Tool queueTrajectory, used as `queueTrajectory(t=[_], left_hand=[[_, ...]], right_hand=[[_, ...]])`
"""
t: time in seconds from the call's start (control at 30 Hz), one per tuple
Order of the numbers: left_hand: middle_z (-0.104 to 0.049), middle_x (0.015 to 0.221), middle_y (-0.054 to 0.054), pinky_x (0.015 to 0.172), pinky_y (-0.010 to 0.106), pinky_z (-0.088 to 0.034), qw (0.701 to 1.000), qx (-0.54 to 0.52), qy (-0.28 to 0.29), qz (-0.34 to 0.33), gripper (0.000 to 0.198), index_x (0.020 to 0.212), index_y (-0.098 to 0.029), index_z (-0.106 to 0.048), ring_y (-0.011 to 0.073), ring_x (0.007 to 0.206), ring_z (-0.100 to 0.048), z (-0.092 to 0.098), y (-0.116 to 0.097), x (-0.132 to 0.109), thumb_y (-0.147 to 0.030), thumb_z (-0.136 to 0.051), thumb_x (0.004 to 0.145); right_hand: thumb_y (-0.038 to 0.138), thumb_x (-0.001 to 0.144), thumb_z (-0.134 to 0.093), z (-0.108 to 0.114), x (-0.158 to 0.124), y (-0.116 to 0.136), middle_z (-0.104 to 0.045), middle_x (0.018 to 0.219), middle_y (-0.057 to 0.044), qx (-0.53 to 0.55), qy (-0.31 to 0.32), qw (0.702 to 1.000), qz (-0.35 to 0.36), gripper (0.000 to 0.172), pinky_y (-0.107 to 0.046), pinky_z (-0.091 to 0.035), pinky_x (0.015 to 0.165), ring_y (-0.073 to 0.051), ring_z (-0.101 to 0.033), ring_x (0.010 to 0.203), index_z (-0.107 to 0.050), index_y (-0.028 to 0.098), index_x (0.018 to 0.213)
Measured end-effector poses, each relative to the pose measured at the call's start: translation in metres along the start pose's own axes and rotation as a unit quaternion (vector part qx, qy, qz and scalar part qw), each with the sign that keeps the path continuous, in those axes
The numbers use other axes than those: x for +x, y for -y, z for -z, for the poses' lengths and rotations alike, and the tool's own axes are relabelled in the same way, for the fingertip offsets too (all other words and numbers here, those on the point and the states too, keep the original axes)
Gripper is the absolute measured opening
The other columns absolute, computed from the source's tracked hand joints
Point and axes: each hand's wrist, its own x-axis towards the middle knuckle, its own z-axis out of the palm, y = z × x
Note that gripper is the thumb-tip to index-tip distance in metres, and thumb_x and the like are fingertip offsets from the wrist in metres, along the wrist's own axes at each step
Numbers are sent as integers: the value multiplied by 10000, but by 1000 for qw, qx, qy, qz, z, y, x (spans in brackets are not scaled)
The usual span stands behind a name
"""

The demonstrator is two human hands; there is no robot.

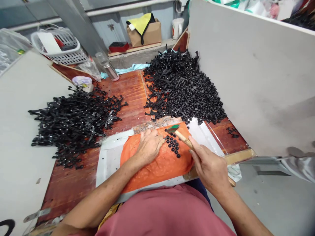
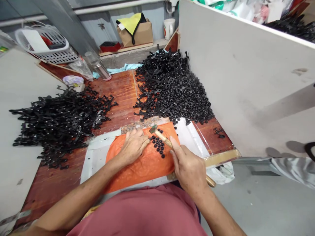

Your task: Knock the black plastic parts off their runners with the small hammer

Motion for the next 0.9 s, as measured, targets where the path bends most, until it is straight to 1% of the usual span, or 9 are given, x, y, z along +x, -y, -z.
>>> queueTrajectory(t=[0.1,0.27,0.37,0.47,0.53,0.63,0.7,0.8,0.9], left_hand=[[-605,999,87,902,437,-372,1000,5,2,7,401,949,-211,-714,275,1010,-494,-1,-1,1,-392,-374,1064],[-606,997,88,907,440,-370,1000,9,-1,15,404,940,-212,-717,272,1008,-497,-4,-2,2,-404,-382,1061],[-604,999,84,891,435,-372,1000,8,-12,11,408,946,-211,-718,267,995,-498,-6,-3,2,-400,-376,1064],[-603,990,81,890,434,-370,1000,6,-13,12,411,936,-214,-723,264,982,-500,-6,-3,2,-397,-378,1064],[-603,992,82,896,437,-369,1000,4,-14,11,416,940,-215,-725,265,983,-498,-6,-3,2,-399,-373,1064],[-601,996,84,907,439,-368,1000,0,-10,11,424,937,-215,-725,268,986,-497,-5,-4,2,-397,-365,1065],[-600,992,83,911,438,-369,1000,-2,-3,13,433,914,-213,-721,265,983,-498,-4,-5,3,-395,-359,1066],[-602,991,78,917,443,-367,1000,-5,0,12,431,899,-211,-710,263,985,-503,-3,-5,4,-393,-358,1067],[-603,976,68,914,429,-372,999,-36,8,11,429,893,-205,-697,247,966,-518,1,1,5,-376,-347,1071]], right_hand=[[318,1068,-407,0,0,1,-713,810,-8,-34,28,999,14,437,-299,-316,502,-152,-625,570,-532,279,1484],[319,1072,-392,2,1,2,-709,802,-14,-28,-15,999,14,450,-288,-359,530,-149,-644,604,-512,267,1503],[307,1063,-414,1,3,2,-715,812,-4,-44,28,999,16,451,-300,-330,489,-149,-628,558,-510,281,1503],[312,1068,-410,-1,3,2,-730,869,-8,-30,29,999,13,474,-287,-371,522,-149,-659,618,-461,296,1538],[312,1068,-411,-3,4,2,-735,875,-12,-35,27,999,3,460,-284,-377,524,-149,-663,619,-486,287,1521],[314,1060,-434,-3,5,1,-742,860,-14,-36,49,998,2,446,-282,-386,512,-161,-670,616,-523,282,1496],[326,1063,-428,0,6,-1,-762,912,-31,1,26,1000,-5,458,-272,-441,562,-169,-700,685,-511,275,1510],[346,1067,-425,7,7,-4,-780,1055,-53,61,-21,997,-35,472,-269,-509,663,-181,-735,798,-493,283,1530],[344,1060,-444,11,6,-8,-772,1160,-51,94,-13,995,-43,467,-288,-546,724,-200,-751,888,-505,300,1520]])
